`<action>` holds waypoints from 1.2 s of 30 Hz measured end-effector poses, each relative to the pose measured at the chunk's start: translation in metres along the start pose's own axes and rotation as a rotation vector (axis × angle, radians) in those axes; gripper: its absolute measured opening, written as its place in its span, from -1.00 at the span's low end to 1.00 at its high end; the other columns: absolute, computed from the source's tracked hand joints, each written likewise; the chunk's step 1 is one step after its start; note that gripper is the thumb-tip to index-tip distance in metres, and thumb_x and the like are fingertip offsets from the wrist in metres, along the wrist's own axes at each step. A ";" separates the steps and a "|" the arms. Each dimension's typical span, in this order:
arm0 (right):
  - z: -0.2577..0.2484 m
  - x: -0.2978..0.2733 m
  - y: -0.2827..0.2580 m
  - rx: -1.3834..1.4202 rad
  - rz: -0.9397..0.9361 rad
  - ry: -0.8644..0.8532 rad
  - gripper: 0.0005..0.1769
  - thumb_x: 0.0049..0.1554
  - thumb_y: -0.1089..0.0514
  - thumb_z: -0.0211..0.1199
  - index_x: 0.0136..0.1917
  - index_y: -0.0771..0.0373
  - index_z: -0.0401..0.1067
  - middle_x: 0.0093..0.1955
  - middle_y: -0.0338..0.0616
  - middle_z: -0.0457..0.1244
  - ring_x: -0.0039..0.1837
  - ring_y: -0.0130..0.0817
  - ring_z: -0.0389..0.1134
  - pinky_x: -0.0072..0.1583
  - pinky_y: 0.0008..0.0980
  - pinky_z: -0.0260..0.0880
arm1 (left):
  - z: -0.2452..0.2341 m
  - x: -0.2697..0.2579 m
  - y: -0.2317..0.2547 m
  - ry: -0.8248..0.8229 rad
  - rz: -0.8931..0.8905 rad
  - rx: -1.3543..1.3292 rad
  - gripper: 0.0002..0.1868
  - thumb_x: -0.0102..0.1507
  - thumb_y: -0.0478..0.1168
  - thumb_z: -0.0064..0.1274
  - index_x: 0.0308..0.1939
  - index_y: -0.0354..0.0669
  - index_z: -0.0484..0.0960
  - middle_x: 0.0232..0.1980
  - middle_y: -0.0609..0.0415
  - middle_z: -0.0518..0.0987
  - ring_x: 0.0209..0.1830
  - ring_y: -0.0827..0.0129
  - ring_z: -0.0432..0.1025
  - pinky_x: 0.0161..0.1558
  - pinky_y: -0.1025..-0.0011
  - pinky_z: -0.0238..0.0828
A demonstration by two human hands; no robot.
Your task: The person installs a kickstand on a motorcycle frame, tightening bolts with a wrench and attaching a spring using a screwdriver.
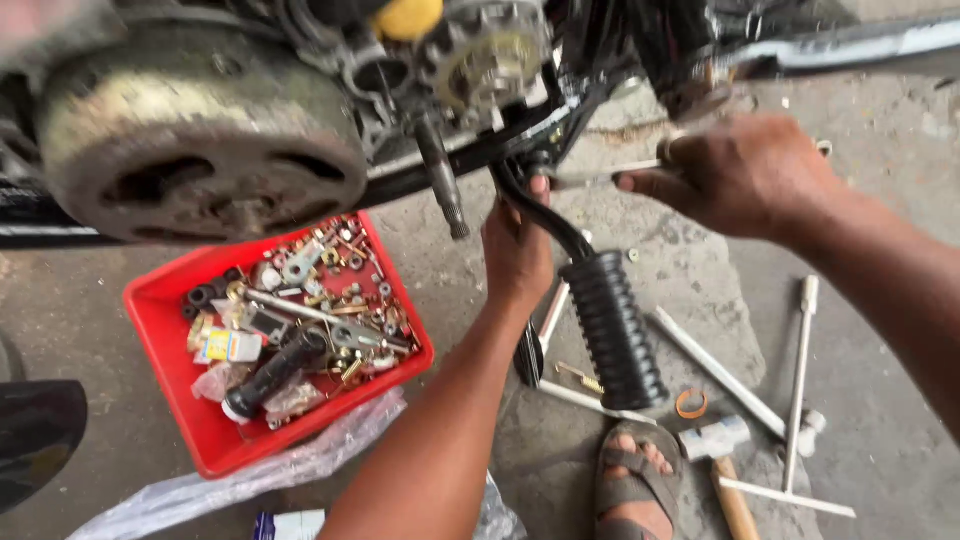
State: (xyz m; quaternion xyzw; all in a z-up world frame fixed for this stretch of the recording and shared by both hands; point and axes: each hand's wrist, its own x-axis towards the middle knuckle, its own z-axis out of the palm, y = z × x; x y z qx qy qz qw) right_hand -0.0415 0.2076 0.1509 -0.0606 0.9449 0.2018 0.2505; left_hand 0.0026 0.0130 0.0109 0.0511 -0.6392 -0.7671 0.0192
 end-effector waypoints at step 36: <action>0.083 -0.014 -0.056 0.575 -0.020 0.384 -0.30 0.26 -0.45 0.06 -0.33 0.17 0.47 -0.53 -0.04 0.21 -0.44 -0.03 0.27 -0.28 -0.03 0.29 | -0.011 -0.004 0.015 0.034 -0.023 0.094 -0.39 0.35 0.28 -0.07 0.01 -0.25 0.60 -0.25 -0.01 0.63 -0.25 0.34 0.48 -0.14 0.33 0.39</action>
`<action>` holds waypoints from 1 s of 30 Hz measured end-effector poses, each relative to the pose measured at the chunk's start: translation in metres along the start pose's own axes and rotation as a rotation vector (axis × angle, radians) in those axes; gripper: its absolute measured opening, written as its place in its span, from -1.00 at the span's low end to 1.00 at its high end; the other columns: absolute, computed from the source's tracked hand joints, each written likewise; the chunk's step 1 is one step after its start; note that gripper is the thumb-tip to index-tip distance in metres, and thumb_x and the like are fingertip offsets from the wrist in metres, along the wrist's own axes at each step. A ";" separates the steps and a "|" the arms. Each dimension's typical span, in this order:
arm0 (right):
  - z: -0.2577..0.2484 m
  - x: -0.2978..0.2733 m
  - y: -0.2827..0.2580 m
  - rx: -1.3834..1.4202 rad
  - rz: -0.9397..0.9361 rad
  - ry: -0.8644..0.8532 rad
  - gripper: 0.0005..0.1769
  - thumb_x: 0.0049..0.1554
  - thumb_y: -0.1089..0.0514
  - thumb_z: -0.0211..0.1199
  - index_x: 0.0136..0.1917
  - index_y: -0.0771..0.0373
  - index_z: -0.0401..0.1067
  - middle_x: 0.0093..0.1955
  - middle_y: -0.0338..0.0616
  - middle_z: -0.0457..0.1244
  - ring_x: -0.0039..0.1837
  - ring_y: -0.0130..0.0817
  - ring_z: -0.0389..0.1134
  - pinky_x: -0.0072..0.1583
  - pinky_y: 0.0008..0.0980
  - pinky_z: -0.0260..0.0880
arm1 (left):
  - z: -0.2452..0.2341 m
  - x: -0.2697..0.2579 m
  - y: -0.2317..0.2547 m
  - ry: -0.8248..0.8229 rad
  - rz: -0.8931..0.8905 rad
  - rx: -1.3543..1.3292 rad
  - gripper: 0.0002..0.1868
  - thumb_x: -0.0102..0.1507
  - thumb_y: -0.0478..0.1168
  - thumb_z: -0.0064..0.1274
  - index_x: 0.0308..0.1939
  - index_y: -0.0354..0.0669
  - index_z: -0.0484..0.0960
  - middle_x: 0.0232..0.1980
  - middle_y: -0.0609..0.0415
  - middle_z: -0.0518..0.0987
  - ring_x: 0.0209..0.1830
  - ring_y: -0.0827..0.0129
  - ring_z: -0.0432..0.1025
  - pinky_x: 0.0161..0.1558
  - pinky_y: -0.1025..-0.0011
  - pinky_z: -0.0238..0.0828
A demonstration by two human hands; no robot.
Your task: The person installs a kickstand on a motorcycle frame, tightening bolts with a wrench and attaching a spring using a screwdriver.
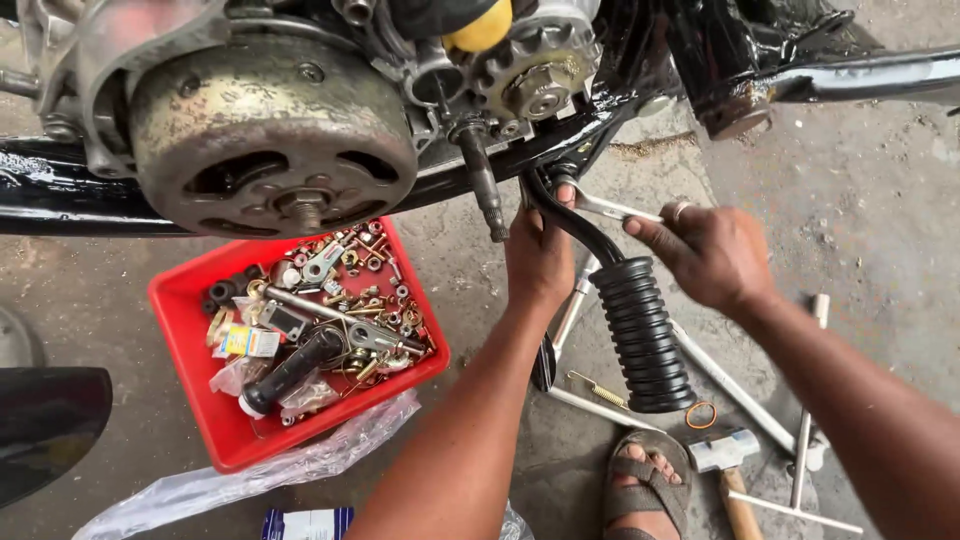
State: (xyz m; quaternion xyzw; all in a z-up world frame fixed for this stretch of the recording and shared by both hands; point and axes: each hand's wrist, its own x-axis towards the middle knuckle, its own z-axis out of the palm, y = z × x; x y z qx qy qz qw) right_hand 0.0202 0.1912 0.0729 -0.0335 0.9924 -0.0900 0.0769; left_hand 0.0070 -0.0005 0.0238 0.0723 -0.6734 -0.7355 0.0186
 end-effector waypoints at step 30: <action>-0.015 -0.003 -0.004 0.011 -0.013 -0.005 -0.25 0.24 -0.51 0.01 -0.32 0.16 0.46 -0.51 -0.02 0.26 -0.39 -0.07 0.32 -0.24 -0.06 0.27 | -0.001 -0.002 0.001 0.008 0.073 -0.002 -0.32 0.35 0.34 -0.12 -0.05 -0.29 0.59 -0.34 0.05 0.57 -0.32 0.33 0.45 -0.20 0.29 0.36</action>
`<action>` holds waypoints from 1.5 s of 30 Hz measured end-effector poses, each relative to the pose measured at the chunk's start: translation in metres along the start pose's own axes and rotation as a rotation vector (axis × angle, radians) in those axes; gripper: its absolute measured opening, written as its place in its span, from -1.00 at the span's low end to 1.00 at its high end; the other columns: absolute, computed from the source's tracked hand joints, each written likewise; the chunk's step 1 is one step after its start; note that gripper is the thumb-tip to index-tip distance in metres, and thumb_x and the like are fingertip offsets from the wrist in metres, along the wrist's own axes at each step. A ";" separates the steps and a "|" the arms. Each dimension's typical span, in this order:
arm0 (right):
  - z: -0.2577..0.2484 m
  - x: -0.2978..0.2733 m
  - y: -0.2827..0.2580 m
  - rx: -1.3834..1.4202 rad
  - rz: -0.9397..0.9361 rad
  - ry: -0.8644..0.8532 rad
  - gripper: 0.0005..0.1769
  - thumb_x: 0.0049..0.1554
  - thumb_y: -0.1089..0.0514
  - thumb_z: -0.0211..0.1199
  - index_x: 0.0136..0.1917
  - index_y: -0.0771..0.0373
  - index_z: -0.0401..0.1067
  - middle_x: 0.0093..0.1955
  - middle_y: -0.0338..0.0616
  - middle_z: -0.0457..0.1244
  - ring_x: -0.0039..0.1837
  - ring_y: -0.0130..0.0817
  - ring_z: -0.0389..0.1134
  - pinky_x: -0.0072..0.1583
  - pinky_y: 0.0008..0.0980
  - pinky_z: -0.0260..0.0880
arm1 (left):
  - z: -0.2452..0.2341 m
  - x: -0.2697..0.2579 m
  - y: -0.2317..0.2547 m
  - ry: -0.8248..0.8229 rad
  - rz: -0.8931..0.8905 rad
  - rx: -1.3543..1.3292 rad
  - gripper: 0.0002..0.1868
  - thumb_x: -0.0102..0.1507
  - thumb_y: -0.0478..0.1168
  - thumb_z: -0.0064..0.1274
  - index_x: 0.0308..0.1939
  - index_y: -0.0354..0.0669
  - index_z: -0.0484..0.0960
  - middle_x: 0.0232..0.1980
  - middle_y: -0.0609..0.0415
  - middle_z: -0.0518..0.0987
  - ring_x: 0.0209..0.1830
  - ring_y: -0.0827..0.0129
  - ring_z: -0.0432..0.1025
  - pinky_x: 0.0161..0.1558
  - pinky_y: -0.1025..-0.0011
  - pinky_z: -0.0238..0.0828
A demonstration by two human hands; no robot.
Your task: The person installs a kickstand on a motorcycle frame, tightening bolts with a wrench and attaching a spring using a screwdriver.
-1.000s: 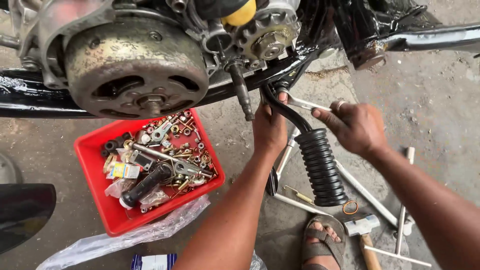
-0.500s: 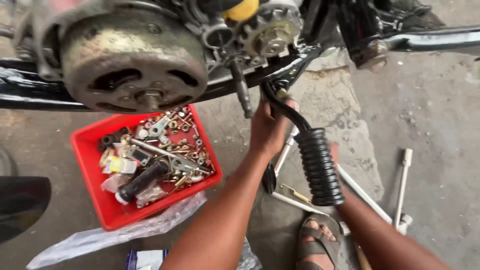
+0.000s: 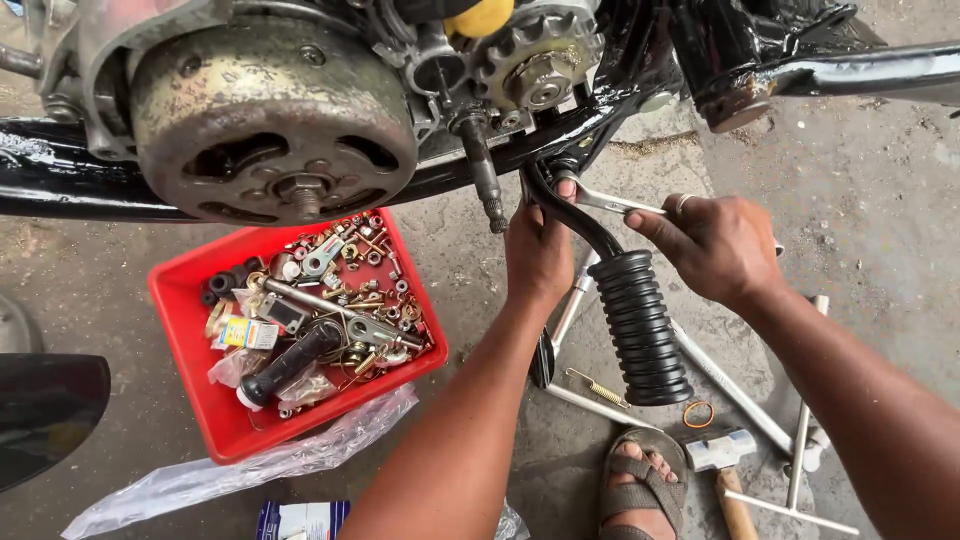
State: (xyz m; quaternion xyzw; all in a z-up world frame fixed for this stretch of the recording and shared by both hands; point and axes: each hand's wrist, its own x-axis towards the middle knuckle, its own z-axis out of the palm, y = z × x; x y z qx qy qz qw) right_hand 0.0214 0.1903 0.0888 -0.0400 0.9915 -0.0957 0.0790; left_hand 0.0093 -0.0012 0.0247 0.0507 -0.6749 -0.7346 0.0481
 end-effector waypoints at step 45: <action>0.210 -0.048 -0.044 1.393 0.328 0.204 -0.47 0.54 -0.13 -0.10 -0.09 0.33 0.24 -0.23 -0.27 0.04 -0.18 -0.45 -0.02 -0.16 -0.36 0.02 | -0.018 0.001 0.002 -0.135 -0.070 0.064 -0.20 0.28 0.37 -0.05 0.32 -0.20 0.50 0.19 -0.21 0.61 0.23 0.04 0.49 0.18 0.18 0.35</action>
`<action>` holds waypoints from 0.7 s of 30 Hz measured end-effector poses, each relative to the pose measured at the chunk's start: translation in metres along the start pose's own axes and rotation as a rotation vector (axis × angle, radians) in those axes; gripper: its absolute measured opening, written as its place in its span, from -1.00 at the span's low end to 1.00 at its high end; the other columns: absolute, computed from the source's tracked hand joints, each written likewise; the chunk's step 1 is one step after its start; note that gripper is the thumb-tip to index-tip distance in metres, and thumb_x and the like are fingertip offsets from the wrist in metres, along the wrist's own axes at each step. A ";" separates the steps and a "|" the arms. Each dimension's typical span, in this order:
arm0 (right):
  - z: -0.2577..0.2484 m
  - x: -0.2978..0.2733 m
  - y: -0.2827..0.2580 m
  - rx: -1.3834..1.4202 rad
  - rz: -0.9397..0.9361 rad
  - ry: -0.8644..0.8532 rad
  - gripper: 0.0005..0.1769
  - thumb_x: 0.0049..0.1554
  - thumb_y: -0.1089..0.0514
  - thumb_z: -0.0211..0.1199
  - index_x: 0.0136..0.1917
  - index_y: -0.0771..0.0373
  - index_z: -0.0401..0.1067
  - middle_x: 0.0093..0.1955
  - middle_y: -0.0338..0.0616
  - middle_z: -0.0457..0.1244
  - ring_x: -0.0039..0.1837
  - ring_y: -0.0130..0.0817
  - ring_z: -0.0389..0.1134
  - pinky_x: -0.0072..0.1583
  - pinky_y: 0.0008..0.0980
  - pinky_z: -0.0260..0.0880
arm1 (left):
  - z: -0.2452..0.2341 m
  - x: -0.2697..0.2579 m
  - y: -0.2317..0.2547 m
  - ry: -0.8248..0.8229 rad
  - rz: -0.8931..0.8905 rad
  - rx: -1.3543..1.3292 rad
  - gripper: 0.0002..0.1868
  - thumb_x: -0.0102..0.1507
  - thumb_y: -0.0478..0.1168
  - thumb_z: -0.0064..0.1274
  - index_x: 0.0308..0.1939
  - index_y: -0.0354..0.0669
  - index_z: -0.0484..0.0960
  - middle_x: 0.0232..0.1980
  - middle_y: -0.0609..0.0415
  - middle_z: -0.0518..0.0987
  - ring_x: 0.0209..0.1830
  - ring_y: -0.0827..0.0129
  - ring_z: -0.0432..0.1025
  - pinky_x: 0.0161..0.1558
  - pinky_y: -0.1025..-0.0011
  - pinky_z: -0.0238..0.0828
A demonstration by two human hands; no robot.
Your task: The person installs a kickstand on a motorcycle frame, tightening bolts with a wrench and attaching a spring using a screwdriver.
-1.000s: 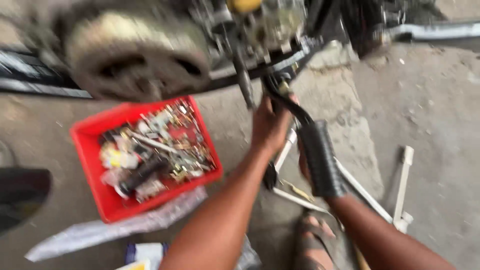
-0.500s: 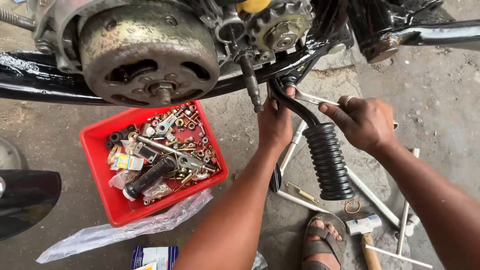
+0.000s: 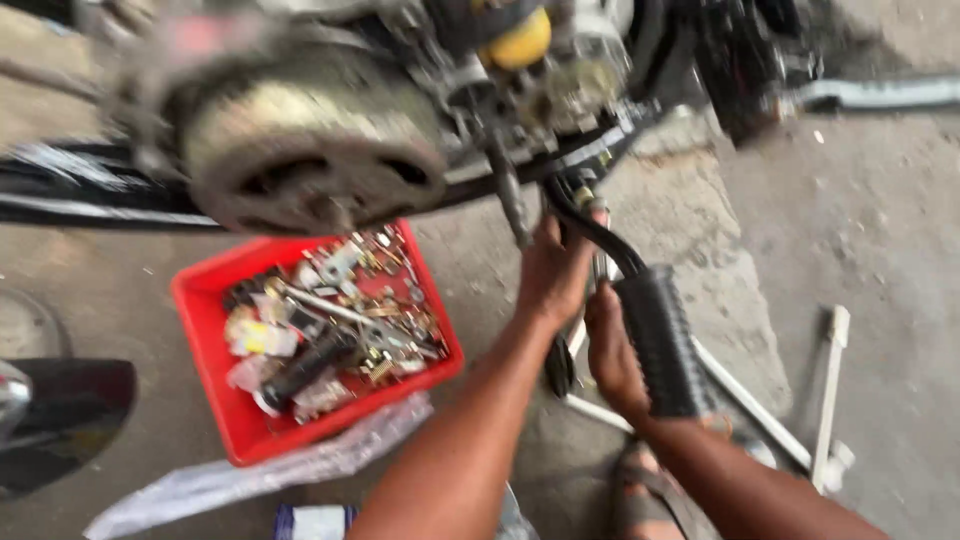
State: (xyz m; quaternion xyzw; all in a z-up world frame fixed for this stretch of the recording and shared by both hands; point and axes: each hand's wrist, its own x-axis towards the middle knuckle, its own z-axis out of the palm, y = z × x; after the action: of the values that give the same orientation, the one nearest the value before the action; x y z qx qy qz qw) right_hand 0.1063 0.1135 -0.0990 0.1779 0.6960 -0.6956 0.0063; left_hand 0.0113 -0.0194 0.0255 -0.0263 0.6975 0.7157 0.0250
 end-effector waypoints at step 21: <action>-0.068 0.081 -0.225 -1.905 -0.367 -0.237 -0.09 0.18 -0.71 -0.20 -0.50 0.03 0.42 -0.58 -0.25 0.18 -0.49 -0.39 0.15 -0.35 -0.33 0.11 | 0.014 0.000 -0.004 0.127 0.001 -0.074 -0.28 0.30 0.33 -0.04 0.15 -0.28 0.59 -0.02 -0.18 0.68 -0.03 0.14 0.56 0.00 0.25 0.44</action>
State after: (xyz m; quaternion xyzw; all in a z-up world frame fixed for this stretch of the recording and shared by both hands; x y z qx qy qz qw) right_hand -0.0104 0.2060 0.0995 -0.0838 0.9784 0.1546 0.1088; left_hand 0.0112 -0.0055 0.0222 -0.0721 0.6706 0.7380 -0.0207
